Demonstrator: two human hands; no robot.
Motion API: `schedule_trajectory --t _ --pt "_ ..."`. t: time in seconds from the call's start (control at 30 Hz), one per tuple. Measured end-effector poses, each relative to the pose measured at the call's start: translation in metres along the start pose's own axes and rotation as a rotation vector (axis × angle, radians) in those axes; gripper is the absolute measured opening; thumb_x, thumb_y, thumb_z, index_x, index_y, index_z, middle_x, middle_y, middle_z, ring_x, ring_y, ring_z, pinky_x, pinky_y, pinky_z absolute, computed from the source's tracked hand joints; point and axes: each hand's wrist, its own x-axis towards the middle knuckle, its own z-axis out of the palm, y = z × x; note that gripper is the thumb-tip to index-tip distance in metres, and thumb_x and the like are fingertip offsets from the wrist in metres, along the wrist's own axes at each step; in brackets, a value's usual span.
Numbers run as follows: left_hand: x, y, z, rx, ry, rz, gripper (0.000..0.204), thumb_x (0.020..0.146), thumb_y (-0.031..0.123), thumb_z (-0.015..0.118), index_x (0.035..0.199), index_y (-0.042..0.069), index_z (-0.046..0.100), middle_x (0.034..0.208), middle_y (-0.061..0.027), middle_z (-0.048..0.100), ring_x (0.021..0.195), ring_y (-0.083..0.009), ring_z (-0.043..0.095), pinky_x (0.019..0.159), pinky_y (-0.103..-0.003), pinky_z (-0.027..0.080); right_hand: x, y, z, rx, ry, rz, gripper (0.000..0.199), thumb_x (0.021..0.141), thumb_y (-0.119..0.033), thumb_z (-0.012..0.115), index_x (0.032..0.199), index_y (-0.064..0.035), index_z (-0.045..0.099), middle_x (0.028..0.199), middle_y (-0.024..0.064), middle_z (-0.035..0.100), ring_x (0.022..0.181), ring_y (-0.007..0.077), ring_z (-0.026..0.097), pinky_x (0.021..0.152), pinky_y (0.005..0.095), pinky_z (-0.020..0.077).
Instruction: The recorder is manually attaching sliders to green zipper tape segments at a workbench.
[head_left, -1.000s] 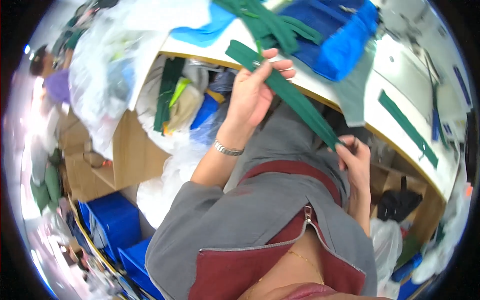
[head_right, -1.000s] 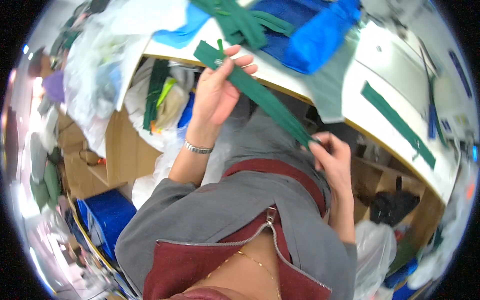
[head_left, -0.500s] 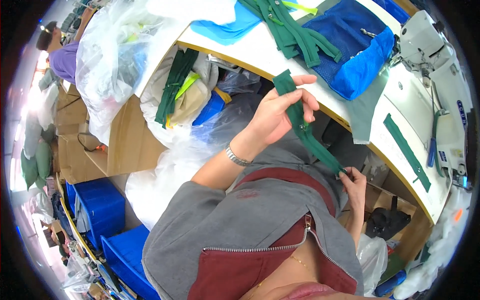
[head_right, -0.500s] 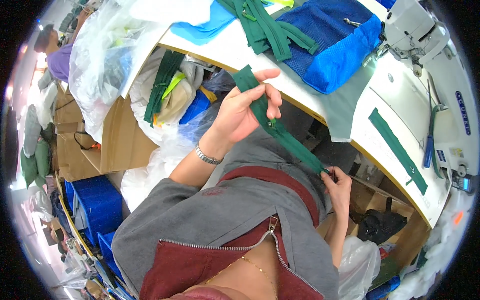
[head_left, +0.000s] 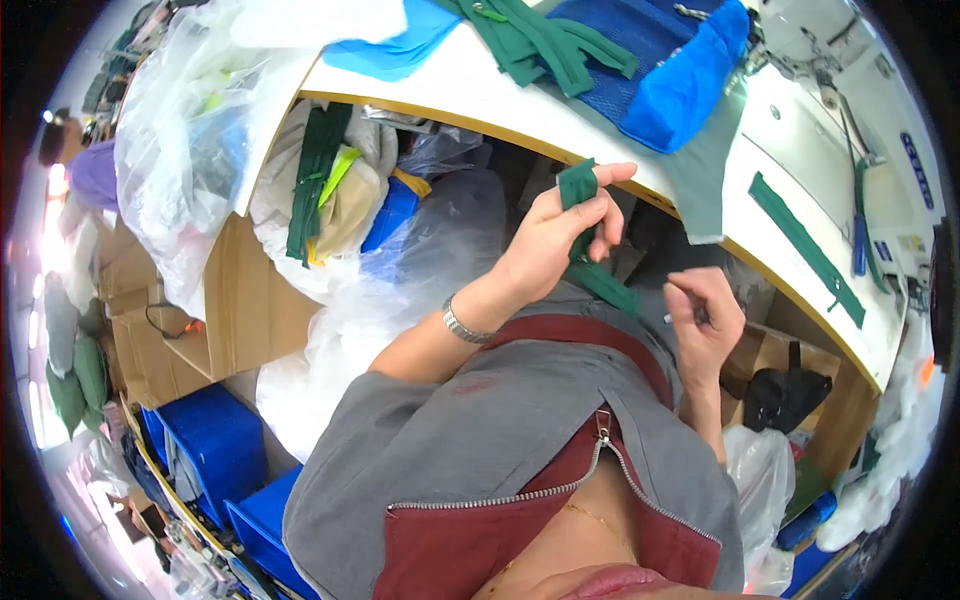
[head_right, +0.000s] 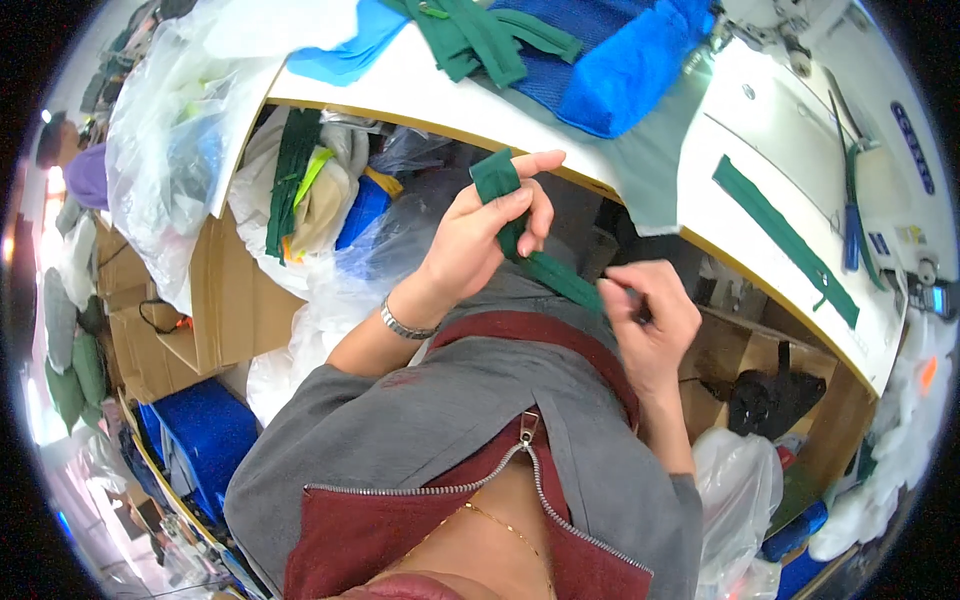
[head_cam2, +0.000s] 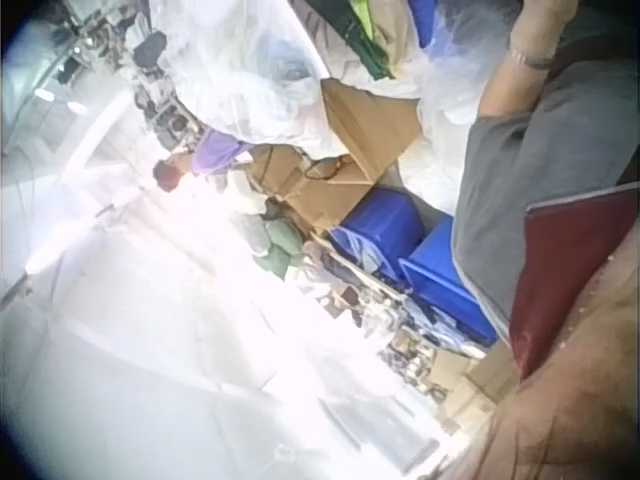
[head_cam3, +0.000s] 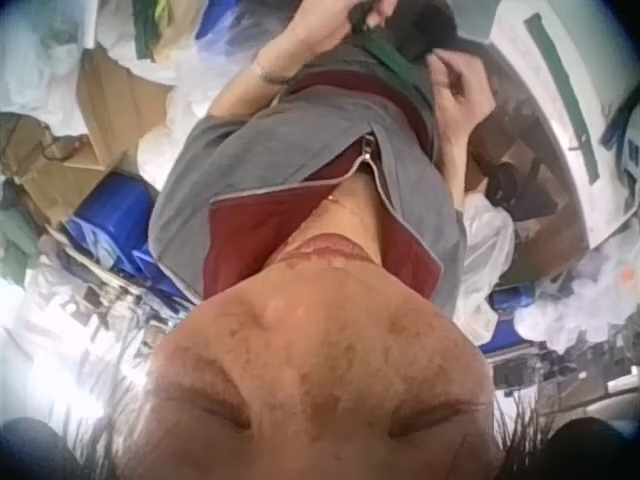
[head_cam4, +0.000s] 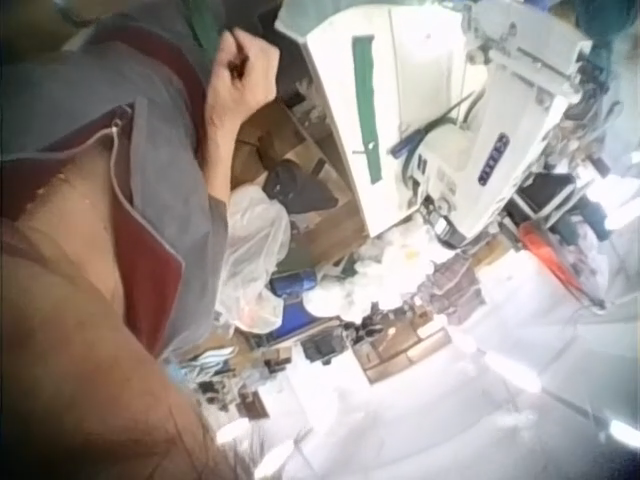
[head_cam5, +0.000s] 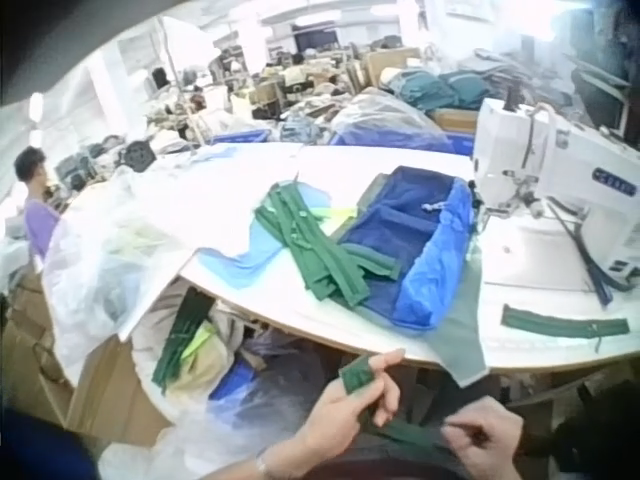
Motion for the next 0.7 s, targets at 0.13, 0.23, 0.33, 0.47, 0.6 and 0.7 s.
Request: schedule_trajectory --t 0.13,0.23,0.33,0.47,0.6,0.7 --pt "0.001 -0.017 0.014 0.903 0.107 0.390 0.043 0.084 0.001 0.044 0.126 -0.001 0.040 0.082 -0.0068 0.049 0.069 -0.0133 0.046 0.064 -0.025 0.039 0.020 -0.017 0.021 0.006 -0.024 -0.121 0.025 0.063 -0.008 0.074 0.084 -0.0027 0.061 0.071 0.0050 0.053 0.059 0.0129 0.051 0.050 0.0235 0.0405" --pt "-0.003 -0.019 0.024 1.114 0.072 0.420 0.046 0.080 -0.001 0.048 0.125 0.001 0.042 0.085 -0.0099 0.048 0.074 -0.0171 0.048 0.069 -0.027 0.041 0.026 -0.010 0.034 0.073 0.020 -0.055 0.020 0.067 -0.007 0.071 0.083 -0.0017 0.060 0.069 0.0043 0.050 0.056 0.0109 0.046 0.049 0.0230 0.0373" --pt "-0.007 -0.017 0.034 0.924 0.036 0.320 0.053 0.073 -0.003 0.054 0.124 -0.001 0.041 0.087 -0.0102 0.048 0.078 -0.0172 0.049 0.071 -0.025 0.040 0.024 0.003 0.029 0.282 0.041 0.076 0.010 0.075 -0.004 0.064 0.082 0.0002 0.059 0.071 0.0010 0.050 0.058 0.0070 0.043 0.050 0.0212 0.0340" --pt "-0.005 -0.024 0.021 0.558 0.001 0.249 0.026 0.078 0.010 0.062 0.102 0.001 0.059 0.094 -0.0067 0.052 0.080 -0.0129 0.053 0.069 -0.024 0.044 0.022 0.001 0.008 0.596 -0.075 0.539 0.011 0.078 -0.012 0.061 0.079 -0.0013 0.057 0.069 -0.0041 0.051 0.060 0.0031 0.041 0.054 0.0180 0.0325" --pt "-0.006 -0.017 0.023 0.544 0.038 0.148 0.018 0.079 0.010 0.062 0.093 -0.001 0.060 0.085 -0.0045 0.056 0.073 -0.0105 0.054 0.066 -0.022 0.044 0.021 0.004 -0.001 0.596 -0.314 0.521 0.012 0.077 -0.013 0.062 0.080 -0.0008 0.060 0.068 -0.0040 0.053 0.063 0.0012 0.044 0.056 0.0178 0.0343" --pt "-0.002 -0.021 0.018 0.315 0.055 -0.056 0.012 0.082 0.011 0.060 0.087 -0.001 0.060 0.078 -0.0023 0.061 0.068 -0.0069 0.054 0.063 -0.019 0.044 0.017 0.010 0.007 0.652 -0.272 0.523 0.012 0.075 -0.011 0.064 0.082 -0.0017 0.059 0.067 -0.0039 0.055 0.052 -0.0008 0.038 0.045 0.0157 0.0254"
